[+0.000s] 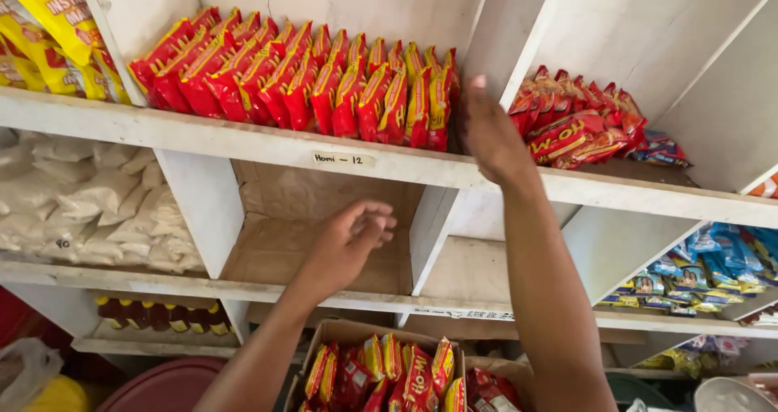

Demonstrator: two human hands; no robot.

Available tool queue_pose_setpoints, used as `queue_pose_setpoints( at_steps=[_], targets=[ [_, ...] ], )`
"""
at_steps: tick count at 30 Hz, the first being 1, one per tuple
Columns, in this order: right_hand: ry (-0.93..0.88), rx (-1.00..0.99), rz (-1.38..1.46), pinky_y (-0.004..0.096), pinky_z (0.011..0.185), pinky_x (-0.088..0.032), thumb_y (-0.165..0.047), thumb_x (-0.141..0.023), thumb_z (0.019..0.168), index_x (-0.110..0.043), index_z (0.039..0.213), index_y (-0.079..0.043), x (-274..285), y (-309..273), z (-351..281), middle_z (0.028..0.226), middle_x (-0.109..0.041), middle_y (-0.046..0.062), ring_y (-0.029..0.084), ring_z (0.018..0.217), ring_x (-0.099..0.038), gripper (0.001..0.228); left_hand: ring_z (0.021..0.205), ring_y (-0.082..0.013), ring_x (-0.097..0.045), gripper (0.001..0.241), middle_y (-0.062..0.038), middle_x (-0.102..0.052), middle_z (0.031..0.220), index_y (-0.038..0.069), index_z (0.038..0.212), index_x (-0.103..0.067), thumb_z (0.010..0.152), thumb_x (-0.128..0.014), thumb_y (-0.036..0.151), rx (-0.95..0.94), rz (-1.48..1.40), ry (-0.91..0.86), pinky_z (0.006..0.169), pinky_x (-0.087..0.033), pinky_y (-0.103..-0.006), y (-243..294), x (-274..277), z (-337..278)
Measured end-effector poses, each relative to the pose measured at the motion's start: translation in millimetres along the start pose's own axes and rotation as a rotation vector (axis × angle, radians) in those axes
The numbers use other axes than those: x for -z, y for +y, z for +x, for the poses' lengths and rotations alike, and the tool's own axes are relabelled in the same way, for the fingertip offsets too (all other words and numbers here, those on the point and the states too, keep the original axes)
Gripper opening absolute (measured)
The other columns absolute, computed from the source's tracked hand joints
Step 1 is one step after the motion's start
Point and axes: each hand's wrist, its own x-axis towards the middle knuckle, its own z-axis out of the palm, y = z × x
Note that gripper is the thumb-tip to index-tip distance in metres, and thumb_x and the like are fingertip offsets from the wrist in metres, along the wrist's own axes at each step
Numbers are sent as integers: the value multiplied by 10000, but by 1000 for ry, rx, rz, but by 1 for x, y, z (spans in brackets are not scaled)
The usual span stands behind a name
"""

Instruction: Arrange packets of instant noodles on a grocery store shelf.

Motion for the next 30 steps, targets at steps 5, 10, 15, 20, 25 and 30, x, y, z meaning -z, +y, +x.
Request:
queue_pose_setpoints(
  at_steps=[5, 10, 15, 20, 25, 30],
  targets=[
    [-154, 409, 244, 523, 1255, -319, -555, -328, 1106, -339, 1555, 48, 32, 55, -65, 1558, -428, 265, 386, 1486, -410, 752, 991, -165, -729, 311, -106, -753, 1116, 16, 1256, -620, 1018, -572, 209, 194, -69, -13, 874, -617, -324, -65, 26, -53],
    [-53, 19, 213, 470, 785, -611, -463, -271, 1164, -688, 901, 60, -28, 237, -162, 905, -754, 209, 308, 797, -723, 720, 923, -153, -720, 298, -83, -745, 1074, 42, 1228, -622, 1026, -570, 254, 438, -189, 85, 814, -606, -312, -239, 33, -133],
    [-527, -859, 147, 373, 609, -576, -317, -567, 1015, -695, 962, -25, -135, 445, -335, 750, -688, 96, 219, 650, -677, 323, 679, -149, -636, 294, -64, -727, 927, 70, 1212, -653, 1039, -567, 291, 935, -162, 122, 601, -573, -324, -348, 0, -257],
    [-530, -521, 16, 360, 669, -538, -331, -572, 1060, -709, 1057, -25, -170, 547, -436, 859, -707, 106, 197, 734, -666, 335, 670, -144, -655, 239, -68, -711, 833, 48, 1154, -670, 1008, -599, 223, 1033, -81, -25, 588, -560, -325, -382, -25, -321],
    [-592, -865, 126, 335, 526, -484, -376, -556, 1052, -655, 961, -18, -170, 492, -395, 754, -650, 101, 187, 583, -605, 383, 675, -157, -708, 219, -71, -728, 817, 50, 1110, -685, 970, -616, 204, 1041, 118, -161, 597, -586, -321, -388, -36, -313],
    [-630, -854, -40, 351, 582, -585, -383, -588, 999, -674, 967, -22, -181, 470, -367, 791, -707, 95, 203, 644, -691, 373, 697, -191, -708, 274, -95, -748, 865, 93, 1158, -710, 953, -623, 252, 877, 340, -213, 665, -548, -353, -381, -38, -289]
  ],
)
